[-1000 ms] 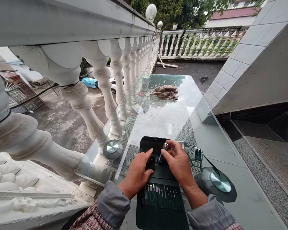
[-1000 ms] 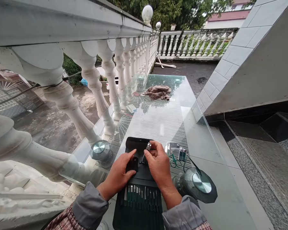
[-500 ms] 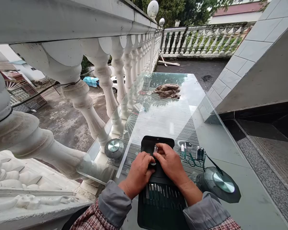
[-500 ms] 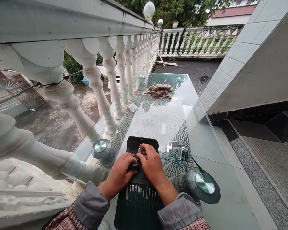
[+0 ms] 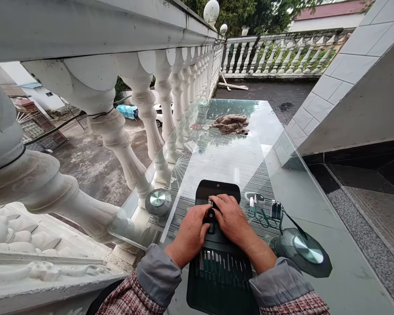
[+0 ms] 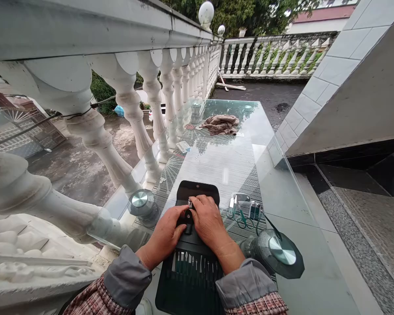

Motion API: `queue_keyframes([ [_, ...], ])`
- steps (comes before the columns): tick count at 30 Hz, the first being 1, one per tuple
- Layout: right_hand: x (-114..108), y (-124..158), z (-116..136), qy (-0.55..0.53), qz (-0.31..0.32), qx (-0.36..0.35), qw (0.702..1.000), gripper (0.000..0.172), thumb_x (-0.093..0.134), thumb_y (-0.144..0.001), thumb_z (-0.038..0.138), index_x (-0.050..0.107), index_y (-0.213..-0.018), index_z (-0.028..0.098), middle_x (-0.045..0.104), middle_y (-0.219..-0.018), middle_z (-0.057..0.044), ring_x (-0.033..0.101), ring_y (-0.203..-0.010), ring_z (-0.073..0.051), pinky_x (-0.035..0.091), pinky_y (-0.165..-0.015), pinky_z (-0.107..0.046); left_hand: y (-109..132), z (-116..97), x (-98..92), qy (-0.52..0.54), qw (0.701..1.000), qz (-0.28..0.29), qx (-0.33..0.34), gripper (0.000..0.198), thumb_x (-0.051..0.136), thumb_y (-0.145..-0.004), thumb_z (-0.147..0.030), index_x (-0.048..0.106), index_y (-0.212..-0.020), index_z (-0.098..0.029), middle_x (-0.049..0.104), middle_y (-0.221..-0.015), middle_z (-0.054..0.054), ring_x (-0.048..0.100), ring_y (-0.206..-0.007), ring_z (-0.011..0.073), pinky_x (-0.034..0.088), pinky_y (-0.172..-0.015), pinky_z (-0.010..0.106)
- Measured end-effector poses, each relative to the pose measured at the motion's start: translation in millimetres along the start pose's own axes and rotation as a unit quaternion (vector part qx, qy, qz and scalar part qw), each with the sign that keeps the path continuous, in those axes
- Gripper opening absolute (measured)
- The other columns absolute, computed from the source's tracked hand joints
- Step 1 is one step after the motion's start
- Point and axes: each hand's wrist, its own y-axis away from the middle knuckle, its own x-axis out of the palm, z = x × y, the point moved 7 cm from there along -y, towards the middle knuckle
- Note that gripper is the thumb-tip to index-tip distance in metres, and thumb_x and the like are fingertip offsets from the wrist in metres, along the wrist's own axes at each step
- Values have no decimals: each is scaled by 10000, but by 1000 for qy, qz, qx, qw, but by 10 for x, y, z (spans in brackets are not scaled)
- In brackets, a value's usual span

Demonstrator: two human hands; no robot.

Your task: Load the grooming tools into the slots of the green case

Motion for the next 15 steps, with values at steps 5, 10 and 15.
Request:
queue_keyframes([
  [5, 25, -9, 7, -5, 41, -9, 999, 279, 456, -847, 229, 620, -1073, 235, 591, -1042, -82, 482, -947, -225, 404, -832, -382, -22, 8, 6, -30, 999, -23, -4, 162, 462, -813, -62, 527, -901, -182, 571, -979, 43, 518, -945, 187, 441, -866, 358],
  [10, 19, 9, 3, -49, 71, -13, 996, 238, 446, -853, 216, 660, -953, 252, 586, -1039, -57, 484, -958, -204, 397, -849, -380, -48, -32, 2, -62, 998, -26, -2, 115, 433, -860, -103, 518, -824, -172, 576, -932, 47, 521, -908, 187, 439, -834, 340],
  [15, 13, 23, -9, -75, 60, -18, 995, 246, 445, -835, 162, 670, -897, 237, 590, -1052, -60, 483, -978, -206, 400, -873, -391, -49, -19, -11, -77, 996, -25, -28, 107, 463, -830, -92, 515, -866, -178, 565, -884, 33, 525, -872, 185, 447, -800, 327],
])
